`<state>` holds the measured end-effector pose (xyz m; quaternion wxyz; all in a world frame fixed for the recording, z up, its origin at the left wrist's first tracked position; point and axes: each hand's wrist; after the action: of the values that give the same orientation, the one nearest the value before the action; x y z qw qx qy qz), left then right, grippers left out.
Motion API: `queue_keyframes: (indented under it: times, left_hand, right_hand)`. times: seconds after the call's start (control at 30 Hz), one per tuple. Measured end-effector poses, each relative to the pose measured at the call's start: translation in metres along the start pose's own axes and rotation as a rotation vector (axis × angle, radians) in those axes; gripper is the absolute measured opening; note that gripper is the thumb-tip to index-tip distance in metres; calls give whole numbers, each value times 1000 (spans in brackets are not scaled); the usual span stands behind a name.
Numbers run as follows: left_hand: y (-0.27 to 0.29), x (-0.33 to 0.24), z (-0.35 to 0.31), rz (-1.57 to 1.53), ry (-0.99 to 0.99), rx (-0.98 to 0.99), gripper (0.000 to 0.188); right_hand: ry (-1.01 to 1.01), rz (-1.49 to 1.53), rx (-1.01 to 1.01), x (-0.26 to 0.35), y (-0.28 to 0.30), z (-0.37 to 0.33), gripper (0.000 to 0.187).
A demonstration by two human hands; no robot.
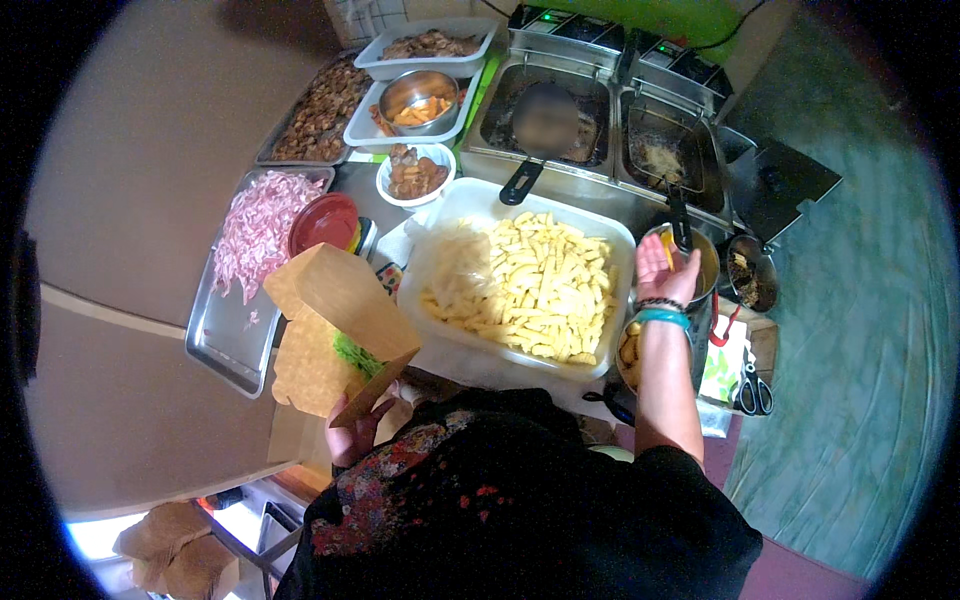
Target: The person uses gloved hands and tongs to place meat, fries, and yellow items from containers onto a scale, then transfers them into a paper bag with lettuce.
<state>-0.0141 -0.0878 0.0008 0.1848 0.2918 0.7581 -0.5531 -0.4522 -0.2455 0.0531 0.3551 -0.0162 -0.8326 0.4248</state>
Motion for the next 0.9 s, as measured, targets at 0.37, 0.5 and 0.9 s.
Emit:
queue_keyframes:
  times: [0.37,0.5,0.9]
  left_hand:
    - [-25,-7,8,15,-23,88,47]
    - [-36,-6,8,-8,2,113,50]
    - [1,12,20,-104,69,55,54]
  right_hand:
    - [-443,-380,243,53,26,96,36]
    - [-296,-460,408,47,0,66,38]
    - [-246,-511,406,44,6,34,34]
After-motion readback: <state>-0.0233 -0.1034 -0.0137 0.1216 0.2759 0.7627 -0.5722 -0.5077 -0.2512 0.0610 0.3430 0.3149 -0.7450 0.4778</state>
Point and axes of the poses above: each hand's wrist, its own z-axis towards the middle knuckle, its own y-axis out of the back of the hand, x = y × z, and after that the axes turned 3 degrees about x, right-handed
